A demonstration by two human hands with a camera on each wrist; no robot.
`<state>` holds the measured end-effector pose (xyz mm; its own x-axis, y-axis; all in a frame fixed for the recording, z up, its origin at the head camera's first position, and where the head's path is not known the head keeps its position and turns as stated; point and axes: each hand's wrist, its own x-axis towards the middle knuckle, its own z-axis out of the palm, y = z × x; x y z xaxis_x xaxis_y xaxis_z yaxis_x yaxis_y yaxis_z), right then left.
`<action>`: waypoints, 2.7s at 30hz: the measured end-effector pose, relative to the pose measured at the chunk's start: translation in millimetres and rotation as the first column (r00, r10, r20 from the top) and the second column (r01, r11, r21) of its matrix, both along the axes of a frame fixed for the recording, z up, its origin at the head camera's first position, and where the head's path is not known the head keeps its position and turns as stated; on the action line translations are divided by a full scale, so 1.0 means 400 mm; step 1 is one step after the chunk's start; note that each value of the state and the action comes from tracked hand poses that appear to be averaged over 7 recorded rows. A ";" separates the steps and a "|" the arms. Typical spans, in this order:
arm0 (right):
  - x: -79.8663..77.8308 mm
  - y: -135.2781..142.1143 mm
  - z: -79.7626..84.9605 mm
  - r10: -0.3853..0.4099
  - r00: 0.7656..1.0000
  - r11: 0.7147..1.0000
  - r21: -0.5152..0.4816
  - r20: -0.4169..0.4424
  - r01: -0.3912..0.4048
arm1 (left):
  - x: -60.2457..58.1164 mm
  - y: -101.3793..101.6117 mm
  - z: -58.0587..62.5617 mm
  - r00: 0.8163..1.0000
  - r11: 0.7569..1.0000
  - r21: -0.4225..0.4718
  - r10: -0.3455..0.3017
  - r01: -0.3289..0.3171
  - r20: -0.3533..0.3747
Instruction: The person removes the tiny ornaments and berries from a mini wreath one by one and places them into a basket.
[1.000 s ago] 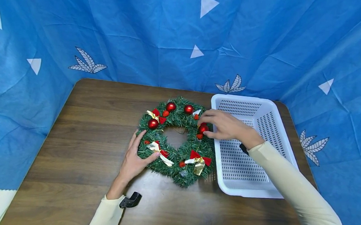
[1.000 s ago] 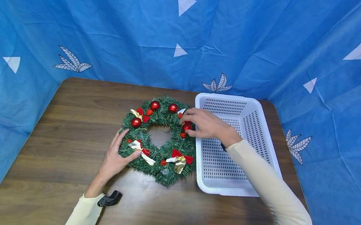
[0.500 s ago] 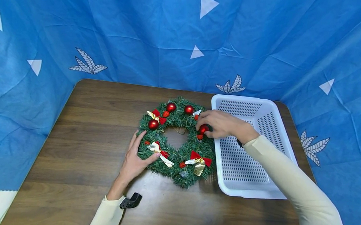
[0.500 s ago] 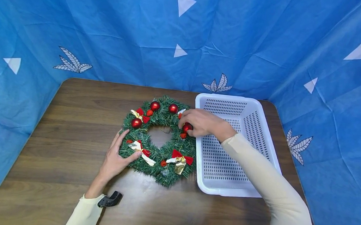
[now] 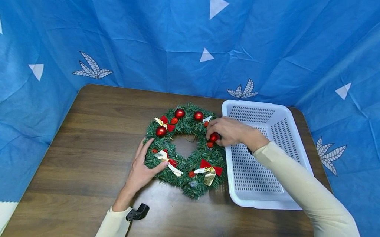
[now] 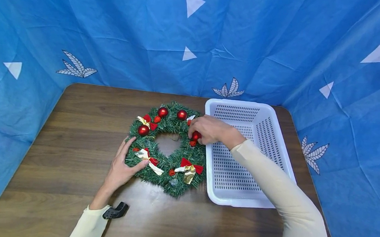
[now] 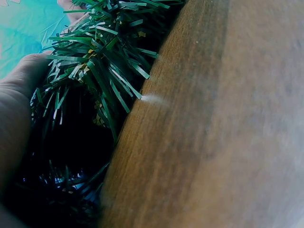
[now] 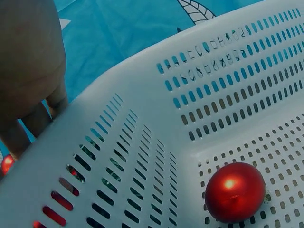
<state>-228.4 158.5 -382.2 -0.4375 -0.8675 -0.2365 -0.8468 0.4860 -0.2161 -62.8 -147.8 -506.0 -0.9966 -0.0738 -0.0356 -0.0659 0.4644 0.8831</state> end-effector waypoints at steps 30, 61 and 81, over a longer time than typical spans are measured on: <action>0.005 0.015 0.027 -0.064 0.996 0.993 -0.095 0.062 0.070 | -0.001 0.000 0.000 1.000 1.000 -0.015 0.001 -0.002 -0.010; 0.008 0.118 0.069 -0.151 0.989 0.940 -0.311 -0.002 0.142 | 0.001 0.001 -0.006 1.000 1.000 -0.012 -0.004 0.004 -0.002; -0.003 0.216 0.052 -0.306 0.952 0.905 -0.302 0.030 0.300 | 0.001 -0.001 -0.003 1.000 1.000 -0.014 0.000 0.000 0.000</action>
<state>-229.5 244.9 -361.4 -0.6925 -0.7210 0.0237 -0.6739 0.6348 -0.3779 -62.3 -148.3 -507.2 -0.9966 -0.0745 -0.0346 -0.0661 0.4768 0.8766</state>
